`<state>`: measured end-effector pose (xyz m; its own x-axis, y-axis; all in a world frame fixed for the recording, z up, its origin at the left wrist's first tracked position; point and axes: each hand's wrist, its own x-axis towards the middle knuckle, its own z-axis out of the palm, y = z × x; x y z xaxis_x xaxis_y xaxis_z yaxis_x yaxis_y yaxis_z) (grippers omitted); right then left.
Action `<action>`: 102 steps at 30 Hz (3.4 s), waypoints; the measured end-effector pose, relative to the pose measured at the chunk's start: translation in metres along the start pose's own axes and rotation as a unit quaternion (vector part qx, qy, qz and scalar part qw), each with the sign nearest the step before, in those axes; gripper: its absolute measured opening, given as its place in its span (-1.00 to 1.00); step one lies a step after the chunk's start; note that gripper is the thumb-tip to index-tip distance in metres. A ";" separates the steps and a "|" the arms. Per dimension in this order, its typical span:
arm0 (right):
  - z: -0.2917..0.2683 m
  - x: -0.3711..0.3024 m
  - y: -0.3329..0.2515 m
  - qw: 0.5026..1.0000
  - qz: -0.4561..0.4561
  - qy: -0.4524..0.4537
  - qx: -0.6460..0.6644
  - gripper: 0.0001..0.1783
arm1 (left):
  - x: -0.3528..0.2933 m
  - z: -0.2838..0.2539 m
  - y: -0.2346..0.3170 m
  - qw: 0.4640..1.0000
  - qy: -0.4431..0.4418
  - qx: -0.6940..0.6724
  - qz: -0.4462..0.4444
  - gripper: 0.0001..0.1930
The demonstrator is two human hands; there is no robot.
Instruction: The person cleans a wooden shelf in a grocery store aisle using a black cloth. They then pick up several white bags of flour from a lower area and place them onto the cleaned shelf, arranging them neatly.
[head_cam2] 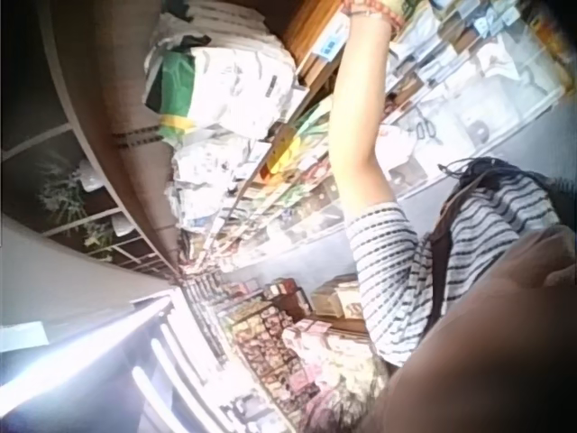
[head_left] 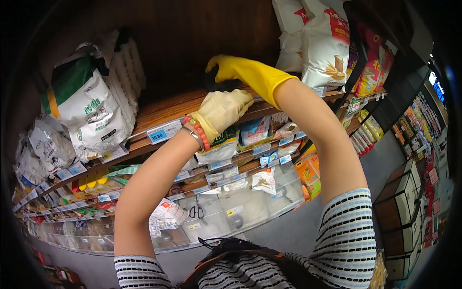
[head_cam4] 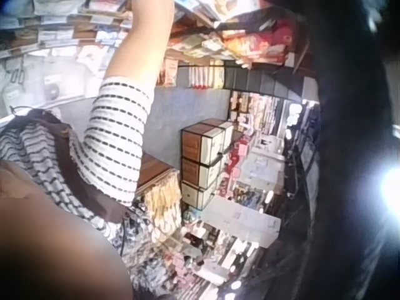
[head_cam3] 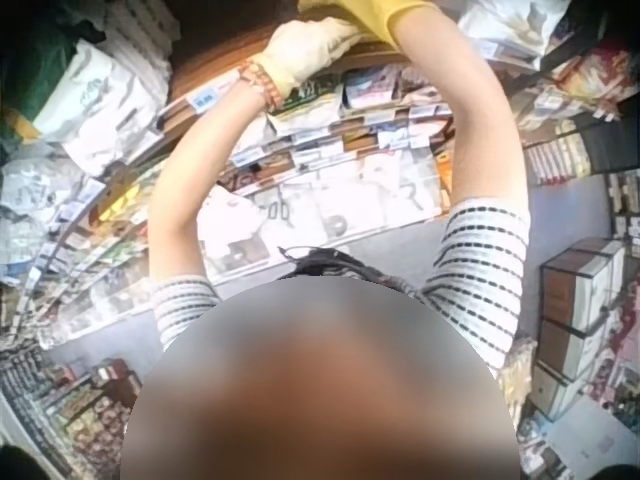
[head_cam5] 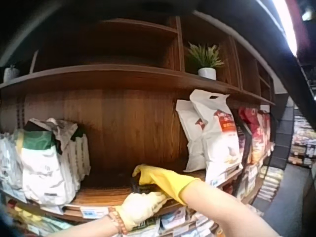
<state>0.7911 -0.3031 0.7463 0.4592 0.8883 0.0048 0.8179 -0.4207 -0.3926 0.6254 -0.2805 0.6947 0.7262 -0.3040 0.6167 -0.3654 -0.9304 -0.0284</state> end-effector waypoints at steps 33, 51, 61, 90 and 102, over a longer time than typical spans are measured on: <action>0.083 -0.246 0.120 0.806 0.008 0.414 0.423 -0.26 | 0.008 -0.009 0.000 0.992 -0.036 -0.095 -0.078 -0.75; 0.086 -0.183 -0.017 0.954 0.180 0.239 0.004 -0.38 | 0.021 -0.014 -0.012 0.987 -0.085 -0.108 -0.084 -0.69; 0.111 -0.151 -0.098 0.973 0.167 0.161 0.001 -0.34 | 0.037 -0.022 -0.020 0.951 -0.182 -0.204 -0.141 -0.70; -0.018 -0.227 0.090 0.755 -0.083 0.354 0.546 -0.55 | -0.016 0.033 0.029 0.994 0.065 0.086 0.012 -0.51; -0.004 -0.051 -0.004 0.966 -0.130 -0.205 0.088 -0.33 | -0.022 0.038 0.029 0.995 0.086 0.044 -0.020 -0.54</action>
<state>0.7656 -0.3475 0.7511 0.0416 0.9733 -0.2257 0.7994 -0.1679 -0.5768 0.6207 -0.3088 0.6500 0.6262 -0.2346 0.7435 -0.2813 -0.9574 -0.0651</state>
